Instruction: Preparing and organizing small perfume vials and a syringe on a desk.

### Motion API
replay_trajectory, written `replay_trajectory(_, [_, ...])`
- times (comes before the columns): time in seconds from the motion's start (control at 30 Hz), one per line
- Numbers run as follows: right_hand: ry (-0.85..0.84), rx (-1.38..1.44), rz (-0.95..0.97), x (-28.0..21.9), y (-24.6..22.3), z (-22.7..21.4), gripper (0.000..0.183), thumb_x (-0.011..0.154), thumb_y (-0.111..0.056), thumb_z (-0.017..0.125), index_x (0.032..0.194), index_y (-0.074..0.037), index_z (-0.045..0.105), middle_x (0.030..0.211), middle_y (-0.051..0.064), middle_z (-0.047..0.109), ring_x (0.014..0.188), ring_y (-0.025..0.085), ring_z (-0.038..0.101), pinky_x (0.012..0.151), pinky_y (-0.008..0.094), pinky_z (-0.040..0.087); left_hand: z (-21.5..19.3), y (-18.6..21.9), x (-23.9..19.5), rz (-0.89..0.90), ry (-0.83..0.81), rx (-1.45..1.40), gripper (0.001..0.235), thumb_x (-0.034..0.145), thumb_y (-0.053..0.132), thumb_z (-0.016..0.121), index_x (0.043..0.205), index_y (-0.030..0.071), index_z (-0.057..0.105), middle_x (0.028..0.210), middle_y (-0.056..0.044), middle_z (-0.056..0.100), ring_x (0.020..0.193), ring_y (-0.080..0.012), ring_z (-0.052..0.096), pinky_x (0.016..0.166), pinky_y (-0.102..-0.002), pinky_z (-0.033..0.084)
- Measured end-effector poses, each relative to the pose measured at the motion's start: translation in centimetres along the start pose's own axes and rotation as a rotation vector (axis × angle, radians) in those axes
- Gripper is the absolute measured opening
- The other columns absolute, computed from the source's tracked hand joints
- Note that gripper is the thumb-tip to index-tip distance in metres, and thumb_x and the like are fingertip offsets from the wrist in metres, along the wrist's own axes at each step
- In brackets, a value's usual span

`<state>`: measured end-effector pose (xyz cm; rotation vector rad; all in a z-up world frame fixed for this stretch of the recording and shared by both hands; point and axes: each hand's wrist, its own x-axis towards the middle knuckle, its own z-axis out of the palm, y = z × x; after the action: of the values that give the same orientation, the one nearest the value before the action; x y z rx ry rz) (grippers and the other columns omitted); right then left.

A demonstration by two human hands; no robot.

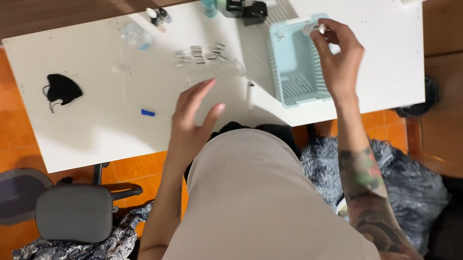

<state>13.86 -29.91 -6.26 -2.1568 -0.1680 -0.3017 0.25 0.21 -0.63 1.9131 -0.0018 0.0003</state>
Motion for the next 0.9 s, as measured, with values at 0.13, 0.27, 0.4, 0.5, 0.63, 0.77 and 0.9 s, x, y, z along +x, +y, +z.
replay_trajectory(0.13, [-0.029,-0.002,0.213,-0.4,11.9,4.4,0.021,0.097,-0.004,0.073,0.117,-0.003,0.071,0.101,0.009,0.076,0.090,0.017,0.073,0.087,0.029,0.062,0.1,-1.6,-1.0,-0.128,-0.027,0.028,0.042,0.103,0.024,0.062,0.144,0.014,0.056,0.143,-0.011,0.060,0.139,-0.0247,0.053,0.113,-0.040,0.047])
replay_trajectory(0.27, [-0.108,-0.063,0.361,-1.4,19.9,9.5,0.024,0.092,-0.003,0.069,0.115,-0.009,0.074,0.101,0.006,0.075,0.086,0.014,0.070,0.079,0.026,0.058,0.1,-2.9,-1.6,-0.135,0.031,0.058,0.041,0.103,0.018,0.063,0.143,0.013,0.056,0.140,-0.012,0.061,0.137,-0.0240,0.054,0.113,-0.039,0.048])
replay_trajectory(0.4, [-0.110,-0.159,0.398,-1.8,25.9,13.6,0.023,0.092,-0.008,0.067,0.113,-0.010,0.076,0.090,0.003,0.074,0.075,0.016,0.062,0.068,0.033,0.048,0.0,-3.4,-1.8,-0.168,0.051,0.118,0.040,0.104,0.020,0.061,0.143,0.012,0.056,0.139,-0.010,0.062,0.136,-0.0237,0.055,0.111,-0.038,0.049])
replay_trajectory(0.5, [-0.102,-0.118,0.489,-1.7,26.7,15.0,0.027,0.094,-0.007,0.063,0.119,-0.006,0.074,0.081,0.002,0.068,0.070,0.017,0.057,0.065,0.035,0.046,0.1,-3.9,-2.0,-0.160,0.069,0.156,0.039,0.105,0.019,0.061,0.143,0.011,0.057,0.138,-0.011,0.063,0.134,-0.0250,0.057,0.108,-0.039,0.052])
replay_trajectory(0.63, [-0.071,-0.133,0.506,-1.9,27.9,16.1,0.028,0.092,-0.006,0.061,0.117,-0.008,0.074,0.079,0.001,0.068,0.069,0.016,0.058,0.065,0.034,0.047,0.4,-3.8,-1.8,-0.240,0.054,0.162,0.039,0.105,0.021,0.060,0.142,0.012,0.057,0.139,-0.008,0.063,0.134,-0.0230,0.056,0.110,-0.040,0.049])
replay_trajectory(0.77, [-0.032,-0.095,0.550,-1.7,28.0,16.8,0.046,0.091,-0.008,0.068,0.136,-0.003,0.061,0.109,0.008,0.077,0.096,0.020,0.072,0.089,0.033,0.061,0.8,-4.2,-1.3,-0.277,0.044,0.173,0.039,0.104,0.023,0.059,0.142,0.011,0.057,0.138,-0.008,0.064,0.129,-0.0221,0.059,0.107,-0.039,0.050])
replay_trajectory(0.9, [-0.015,-0.159,0.659,-2.1,29.8,17.8,0.047,0.088,-0.018,0.075,0.132,-0.006,0.064,0.114,0.010,0.077,0.103,0.026,0.072,0.089,0.040,0.056,1.1,-4.4,-0.7,-0.251,0.025,0.205,0.038,0.104,0.021,0.060,0.141,0.011,0.057,0.138,-0.007,0.065,0.127,-0.0222,0.060,0.105,-0.039,0.051])
